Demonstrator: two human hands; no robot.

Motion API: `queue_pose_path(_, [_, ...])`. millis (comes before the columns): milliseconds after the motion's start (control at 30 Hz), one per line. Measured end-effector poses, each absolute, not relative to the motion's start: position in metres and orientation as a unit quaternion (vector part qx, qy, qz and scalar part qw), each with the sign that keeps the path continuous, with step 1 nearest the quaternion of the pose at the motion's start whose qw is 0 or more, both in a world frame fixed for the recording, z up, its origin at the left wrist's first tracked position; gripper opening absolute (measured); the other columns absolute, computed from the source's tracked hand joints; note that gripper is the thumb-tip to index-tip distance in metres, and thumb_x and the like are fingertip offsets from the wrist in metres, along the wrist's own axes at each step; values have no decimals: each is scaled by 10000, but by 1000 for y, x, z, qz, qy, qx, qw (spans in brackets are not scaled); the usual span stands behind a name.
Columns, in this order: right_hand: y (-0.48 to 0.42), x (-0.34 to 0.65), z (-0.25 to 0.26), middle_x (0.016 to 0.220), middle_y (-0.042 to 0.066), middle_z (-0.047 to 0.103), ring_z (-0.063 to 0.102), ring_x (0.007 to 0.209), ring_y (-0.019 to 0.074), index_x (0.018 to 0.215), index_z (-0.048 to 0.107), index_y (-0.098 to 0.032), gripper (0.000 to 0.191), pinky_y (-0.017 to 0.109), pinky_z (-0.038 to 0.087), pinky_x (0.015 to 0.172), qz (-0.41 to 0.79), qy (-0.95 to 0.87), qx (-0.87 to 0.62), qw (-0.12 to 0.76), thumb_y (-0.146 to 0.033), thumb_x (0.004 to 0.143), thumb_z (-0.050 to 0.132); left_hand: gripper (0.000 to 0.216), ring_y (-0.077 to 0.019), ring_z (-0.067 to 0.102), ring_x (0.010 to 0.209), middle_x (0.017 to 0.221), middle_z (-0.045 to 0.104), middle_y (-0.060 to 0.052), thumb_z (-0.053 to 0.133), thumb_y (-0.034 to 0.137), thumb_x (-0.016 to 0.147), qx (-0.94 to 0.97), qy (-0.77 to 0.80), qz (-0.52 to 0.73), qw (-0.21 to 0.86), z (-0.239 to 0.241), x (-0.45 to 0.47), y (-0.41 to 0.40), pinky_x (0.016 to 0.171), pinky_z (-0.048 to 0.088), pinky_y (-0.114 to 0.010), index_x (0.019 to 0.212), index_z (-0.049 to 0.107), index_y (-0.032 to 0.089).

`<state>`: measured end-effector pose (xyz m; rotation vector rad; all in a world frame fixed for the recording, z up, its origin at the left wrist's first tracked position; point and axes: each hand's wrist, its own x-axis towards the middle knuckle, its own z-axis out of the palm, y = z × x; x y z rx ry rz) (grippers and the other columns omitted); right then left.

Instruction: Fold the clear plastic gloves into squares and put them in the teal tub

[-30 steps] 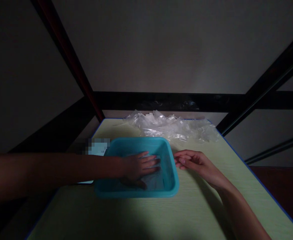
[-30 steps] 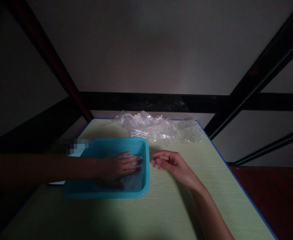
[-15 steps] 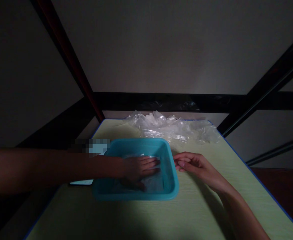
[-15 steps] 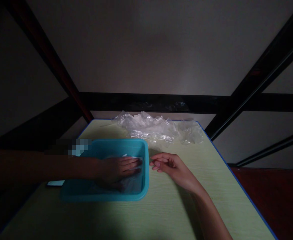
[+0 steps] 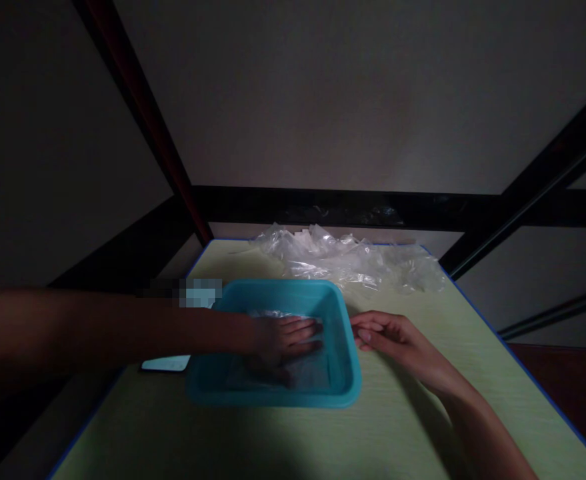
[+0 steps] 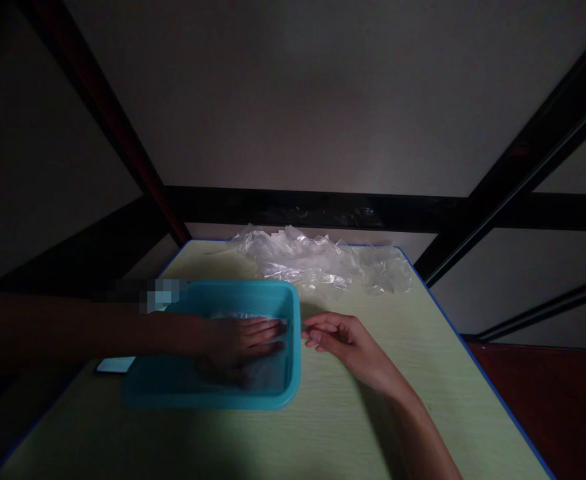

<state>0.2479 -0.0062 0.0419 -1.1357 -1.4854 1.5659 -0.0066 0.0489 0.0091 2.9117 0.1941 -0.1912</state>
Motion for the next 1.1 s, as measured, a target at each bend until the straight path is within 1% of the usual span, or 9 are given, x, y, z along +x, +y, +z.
queue_pose_path(133, [-7, 248, 43, 852, 57, 690, 623, 772, 157, 942, 670, -191, 313, 327, 493, 755, 602, -571, -439, 345, -424, 732, 667, 722, -349, 211, 1338, 1436, 264, -247, 475, 467, 823, 984, 89, -109, 108, 11, -4, 48, 1059, 245, -461, 1381, 274, 56])
queue_pose_path(333, [-7, 249, 45, 882, 66, 693, 627, 777, 159, 946, 667, -191, 314, 324, 494, 759, 598, -567, -444, 351, -416, 727, 673, 718, -366, 232, 1327, 1427, 264, -267, 492, 453, 824, 988, 69, -63, 124, 11, -6, 49, 1050, 251, -481, 1373, 288, 37])
queue_pose_path(433, [-6, 249, 44, 870, 66, 691, 626, 766, 158, 939, 667, -189, 318, 321, 492, 745, 596, -570, -445, 349, -424, 725, 671, 698, -351, 201, 1341, 1434, 253, -262, 469, 449, 840, 986, 72, -82, 126, 20, -5, 48, 1066, 224, -456, 1372, 300, 30])
queue_pose_path(533, [-6, 249, 43, 867, 69, 689, 625, 769, 165, 947, 664, -187, 333, 335, 491, 751, 591, -576, -446, 347, -437, 727, 664, 652, -320, 146, 1362, 1470, 235, -175, 479, 445, 838, 980, 76, -131, 132, 30, -3, 47, 1078, 204, -453, 1394, 302, 155])
queue_pose_path(600, [-6, 250, 43, 882, 70, 689, 626, 779, 164, 958, 661, -188, 342, 336, 489, 757, 590, -574, -448, 347, -442, 729, 661, 639, -316, 156, 1361, 1475, 250, -125, 529, 423, 817, 979, 70, -131, 142, 35, -2, 47, 1074, 220, -467, 1389, 316, 235])
queue_pose_path(667, [-5, 251, 42, 891, 68, 690, 626, 784, 158, 956, 660, -189, 341, 330, 488, 762, 589, -573, -448, 350, -442, 727, 662, 631, -322, 195, 1350, 1467, 277, -107, 570, 392, 800, 981, 65, -110, 148, 38, -1, 47, 1067, 242, -476, 1375, 344, 266])
queue_pose_path(867, [-4, 251, 40, 873, 74, 685, 620, 773, 164, 951, 662, -181, 365, 328, 486, 746, 576, -588, -450, 345, -469, 726, 653, 610, -361, 220, 1333, 1453, 292, -143, 571, 361, 808, 982, 35, -144, 117, 47, 1, 48, 1048, 273, -490, 1371, 359, 252])
queue_pose_path(1000, [-3, 251, 39, 866, 68, 682, 615, 779, 163, 952, 656, -178, 367, 332, 480, 762, 579, -591, -446, 341, -468, 726, 655, 546, -365, 308, 1299, 1409, 377, -133, 571, 332, 805, 989, 16, -114, 96, 53, 3, 49, 1013, 328, -497, 1329, 432, 264])
queue_pose_path(1100, [-2, 251, 37, 864, 69, 678, 615, 778, 166, 951, 652, -175, 383, 343, 479, 767, 574, -595, -449, 339, -480, 721, 654, 575, -348, 344, 1285, 1383, 412, -146, 612, 271, 763, 989, 20, -113, 93, 57, 5, 48, 1022, 332, -472, 1312, 453, 213])
